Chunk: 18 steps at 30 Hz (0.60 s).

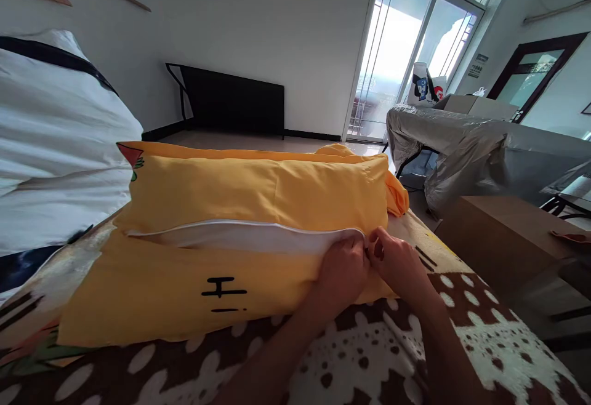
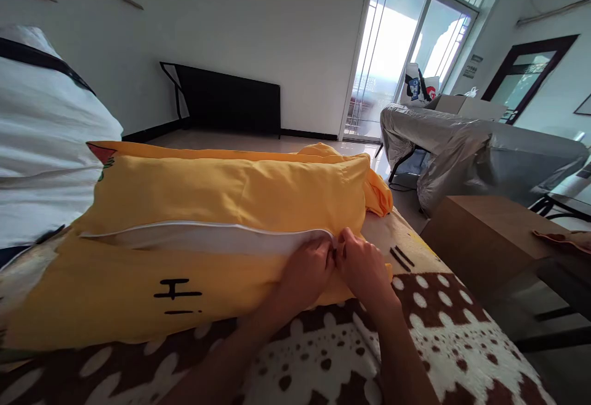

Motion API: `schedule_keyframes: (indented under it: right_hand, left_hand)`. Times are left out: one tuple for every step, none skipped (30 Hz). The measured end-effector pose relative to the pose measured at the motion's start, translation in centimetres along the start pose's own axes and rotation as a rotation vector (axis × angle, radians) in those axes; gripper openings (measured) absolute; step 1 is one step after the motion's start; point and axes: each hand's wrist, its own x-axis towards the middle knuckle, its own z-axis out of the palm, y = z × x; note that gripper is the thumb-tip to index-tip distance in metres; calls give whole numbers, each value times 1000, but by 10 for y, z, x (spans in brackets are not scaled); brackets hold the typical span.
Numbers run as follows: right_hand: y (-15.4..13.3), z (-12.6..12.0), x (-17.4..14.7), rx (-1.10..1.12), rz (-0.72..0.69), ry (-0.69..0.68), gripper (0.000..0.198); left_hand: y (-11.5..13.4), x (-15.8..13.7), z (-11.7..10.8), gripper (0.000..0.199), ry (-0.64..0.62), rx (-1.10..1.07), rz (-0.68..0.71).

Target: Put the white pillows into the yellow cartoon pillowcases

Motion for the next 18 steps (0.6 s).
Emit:
schedule_keyframes:
  right_hand:
    - [-1, 0, -1, 5, -29, 12, 13]
    - [-1, -1, -1, 8, -66, 19, 15]
    - [-1, -1, -1, 5, -103, 24, 16]
    - [-1, -1, -1, -1, -137, 29, 17]
    - [0, -1, -1, -10, -166, 35, 18]
    - [1, -1, -1, -19, -191, 42, 19]
    - [2, -2, -1, -26, -212, 53, 19]
    - [3, -2, 0, -30, -231, 61, 20]
    - [4, -2, 1, -33, -245, 68, 20]
    - [5, -2, 1, -34, -257, 73, 20]
    - [6, -1, 2, -34, -267, 75, 20]
    - [7, -1, 3, -32, -275, 76, 20]
    - [8, -1, 3, -31, -283, 77, 20]
    - [9, -1, 4, -28, -289, 77, 20]
    - [10, 0, 4, -25, -294, 79, 20]
    - [10, 0, 5, -21, -296, 83, 19]
    - [11, 1, 5, -16, -294, 87, 19]
    - [11, 1, 6, -10, -288, 89, 19]
  left_hand:
    - [0, 0, 0, 17, -3, -26, -17]
    - [0, 0, 0, 17, -1, -51, -32]
    - [0, 0, -1, 17, 1, -75, -44]
    - [0, 0, -1, 17, 1, -94, -56]
    - [0, 0, 0, 17, -1, -109, -65]
    - [0, 0, 0, 17, -1, -119, -69]
    - [-1, 1, 0, 17, 0, -125, -68]
    - [-1, 1, 1, 16, 2, -126, -68]
    - [-1, 1, 1, 16, 2, -125, -67]
    - [-2, 1, 1, 16, 4, -121, -66]
    - [-2, 2, 1, 15, 5, -116, -64]
    - [-3, 2, 1, 15, 7, -111, -65]
    - [-3, 2, 1, 16, 10, -110, -67]
    - [-3, 2, 1, 16, 13, -114, -66]
    - [-3, 1, 1, 18, 17, -126, -61]
    - [-3, 1, 0, 19, 23, -141, -57]
    - [-2, 0, 0, 20, 29, -157, -53]
    - [-2, 0, -1, 20, 35, -169, -48]
